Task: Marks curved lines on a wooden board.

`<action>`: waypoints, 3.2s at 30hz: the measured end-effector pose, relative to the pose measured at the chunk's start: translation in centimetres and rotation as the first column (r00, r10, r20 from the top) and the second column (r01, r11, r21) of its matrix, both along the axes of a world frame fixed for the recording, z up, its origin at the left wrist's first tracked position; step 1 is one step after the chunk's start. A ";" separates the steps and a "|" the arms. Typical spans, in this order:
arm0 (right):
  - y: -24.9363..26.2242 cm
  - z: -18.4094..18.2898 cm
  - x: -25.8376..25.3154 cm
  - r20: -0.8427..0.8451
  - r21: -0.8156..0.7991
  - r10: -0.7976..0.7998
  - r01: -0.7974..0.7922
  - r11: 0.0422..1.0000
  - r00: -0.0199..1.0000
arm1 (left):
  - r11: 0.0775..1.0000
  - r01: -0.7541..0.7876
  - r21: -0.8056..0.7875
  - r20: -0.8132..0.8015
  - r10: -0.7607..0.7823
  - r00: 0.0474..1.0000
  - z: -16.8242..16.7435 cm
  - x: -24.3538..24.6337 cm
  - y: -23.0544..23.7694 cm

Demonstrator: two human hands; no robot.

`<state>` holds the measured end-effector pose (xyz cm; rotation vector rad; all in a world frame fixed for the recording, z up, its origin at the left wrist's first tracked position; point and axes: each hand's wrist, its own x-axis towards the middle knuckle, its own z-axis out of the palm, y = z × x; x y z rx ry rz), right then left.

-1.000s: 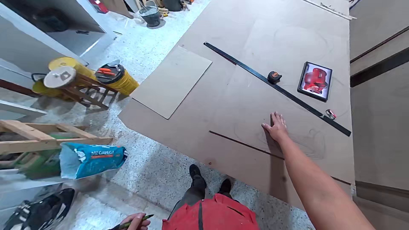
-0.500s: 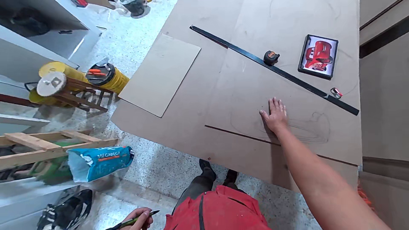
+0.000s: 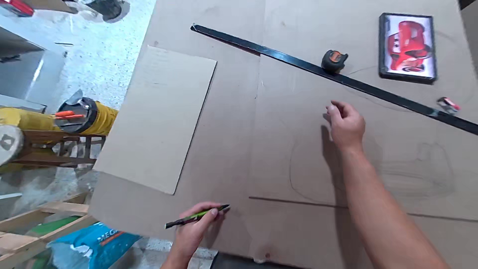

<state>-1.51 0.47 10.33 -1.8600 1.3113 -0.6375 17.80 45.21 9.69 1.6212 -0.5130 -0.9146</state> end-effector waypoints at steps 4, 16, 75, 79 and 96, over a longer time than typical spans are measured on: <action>-3.7 -3.0 10.0 0.337 -0.067 0.008 0.015 0.998 0.942 | 0.982 -0.002 -0.187 0.034 0.008 0.999 -2.5 3.0 -10.7; -5.3 -3.7 12.2 0.409 -0.080 -0.012 0.049 0.996 0.913 | 0.921 0.147 -0.361 0.184 -0.085 0.979 -3.9 8.6 -28.4; -5.9 -4.0 12.4 0.353 -0.099 0.006 0.031 0.995 0.936 | 0.937 0.198 -0.288 0.346 -0.091 0.934 -3.8 7.5 -30.3; -6.0 -4.0 12.5 0.348 -0.103 0.006 0.032 0.994 0.938 | 0.937 0.202 -0.286 0.350 -0.094 0.932 -3.8 7.3 -29.9; -6.1 -3.9 12.5 0.343 -0.081 -0.003 0.032 0.996 0.939 | 0.938 0.239 -0.250 0.395 -0.127 0.910 -3.3 6.3 -28.2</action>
